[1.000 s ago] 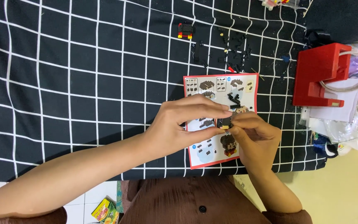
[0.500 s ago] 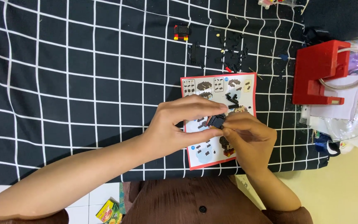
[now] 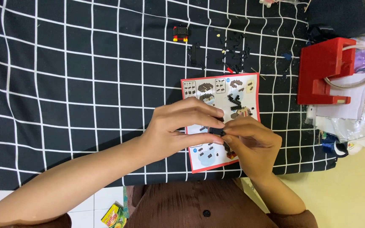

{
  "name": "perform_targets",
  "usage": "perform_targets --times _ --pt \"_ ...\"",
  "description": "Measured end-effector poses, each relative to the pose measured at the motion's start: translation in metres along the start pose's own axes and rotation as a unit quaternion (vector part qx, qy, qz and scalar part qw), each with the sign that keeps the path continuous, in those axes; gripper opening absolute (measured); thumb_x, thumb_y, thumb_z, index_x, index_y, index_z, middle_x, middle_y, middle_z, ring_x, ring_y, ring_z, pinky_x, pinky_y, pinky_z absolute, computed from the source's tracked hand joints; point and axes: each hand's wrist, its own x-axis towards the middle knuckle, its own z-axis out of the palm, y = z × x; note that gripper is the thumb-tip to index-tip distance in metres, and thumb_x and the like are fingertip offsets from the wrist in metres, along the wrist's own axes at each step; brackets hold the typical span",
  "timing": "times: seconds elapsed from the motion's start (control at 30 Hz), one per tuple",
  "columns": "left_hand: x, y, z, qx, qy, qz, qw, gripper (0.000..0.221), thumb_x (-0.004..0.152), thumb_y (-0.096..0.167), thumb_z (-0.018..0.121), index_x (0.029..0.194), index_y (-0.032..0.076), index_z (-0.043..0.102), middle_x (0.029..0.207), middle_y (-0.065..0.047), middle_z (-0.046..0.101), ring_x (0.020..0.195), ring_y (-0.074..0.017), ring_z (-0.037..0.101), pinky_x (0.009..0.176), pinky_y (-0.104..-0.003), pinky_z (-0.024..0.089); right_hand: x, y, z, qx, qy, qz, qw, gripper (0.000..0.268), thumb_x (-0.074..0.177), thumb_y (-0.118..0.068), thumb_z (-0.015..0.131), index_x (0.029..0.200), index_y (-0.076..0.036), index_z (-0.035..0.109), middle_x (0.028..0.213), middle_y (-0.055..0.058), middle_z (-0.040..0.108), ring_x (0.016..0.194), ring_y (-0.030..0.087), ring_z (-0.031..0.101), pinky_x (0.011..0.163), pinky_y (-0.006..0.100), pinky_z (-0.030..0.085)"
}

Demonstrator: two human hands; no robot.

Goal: Assembling a small toy figure using micro-bricks while following printed instructions on a checkered surface.

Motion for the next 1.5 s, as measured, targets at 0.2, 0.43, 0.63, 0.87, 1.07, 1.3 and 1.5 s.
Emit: perform_targets --times 0.2,0.43,0.63,0.87,1.07,1.3,1.5 --pt "-0.002 -0.001 0.0 0.018 0.001 0.02 1.0 0.02 0.081 0.009 0.086 0.098 0.006 0.076 0.106 -0.015 0.075 0.102 -0.0333 0.077 0.084 -0.041 0.063 0.004 -0.004 0.001 0.0 -0.014 -0.016 1.0 0.01 0.08 0.008 0.079 0.089 0.007 0.077 0.082 0.02 0.074 0.076 0.021 0.07 0.07 0.031 0.058" --pt "0.0 0.001 -0.002 0.028 -0.005 0.018 0.999 0.022 0.083 0.013 0.086 0.103 0.009 0.076 0.109 -0.013 0.075 0.105 -0.0325 0.076 0.087 -0.04 0.063 0.003 -0.003 0.0 -0.001 -0.016 -0.012 1.0 0.01 0.079 0.005 0.082 0.089 0.005 0.078 0.083 0.019 0.075 0.078 0.02 0.071 0.071 0.029 0.056" --pt "0.0 0.002 -0.004 0.026 -0.025 0.021 0.999 0.021 0.088 0.007 0.078 0.109 0.009 0.075 0.115 -0.014 0.074 0.108 -0.0341 0.075 0.089 -0.042 0.063 0.004 -0.005 -0.001 0.006 -0.026 -0.001 1.0 0.011 0.079 0.006 0.081 0.09 0.003 0.079 0.085 0.018 0.076 0.08 0.02 0.072 0.074 0.03 0.056" --pt "0.0 0.003 -0.002 0.008 -0.014 0.007 1.0 0.027 0.087 0.003 0.077 0.113 0.006 0.074 0.114 -0.015 0.075 0.109 -0.0338 0.075 0.09 -0.043 0.063 0.004 -0.007 0.001 -0.007 -0.019 -0.003 1.0 0.01 0.078 0.004 0.084 0.087 0.002 0.079 0.085 0.017 0.076 0.077 0.019 0.071 0.072 0.03 0.054" --pt "-0.003 0.003 0.002 -0.008 -0.001 -0.014 1.0 0.026 0.084 -0.002 0.076 0.11 0.003 0.075 0.111 -0.015 0.076 0.11 -0.0352 0.075 0.09 -0.043 0.063 0.002 -0.008 0.006 -0.008 -0.016 -0.006 1.0 0.007 0.078 0.003 0.084 0.083 0.001 0.079 0.083 0.016 0.076 0.076 0.02 0.071 0.07 0.03 0.055" --pt "-0.004 0.01 0.006 -0.029 0.002 -0.054 0.998 0.027 0.088 -0.002 0.076 0.114 0.007 0.074 0.116 -0.013 0.076 0.116 -0.0326 0.073 0.091 -0.04 0.063 0.007 -0.008 0.001 -0.047 0.003 0.0 0.999 0.008 0.088 0.002 0.076 0.093 -0.003 0.078 0.09 0.017 0.078 0.079 0.023 0.074 0.072 0.03 0.056" --pt "-0.002 -0.024 0.01 -0.059 0.077 -0.176 0.98 0.025 0.089 0.001 0.076 0.114 0.0 0.074 0.107 -0.017 0.077 0.102 -0.0215 0.072 0.083 -0.031 0.062 0.035 -0.011 0.008 -0.068 -0.052 0.072 0.994 0.015 0.088 0.011 0.072 0.101 0.005 0.075 0.093 0.018 0.076 0.091 0.03 0.078 0.085 0.039 0.06"
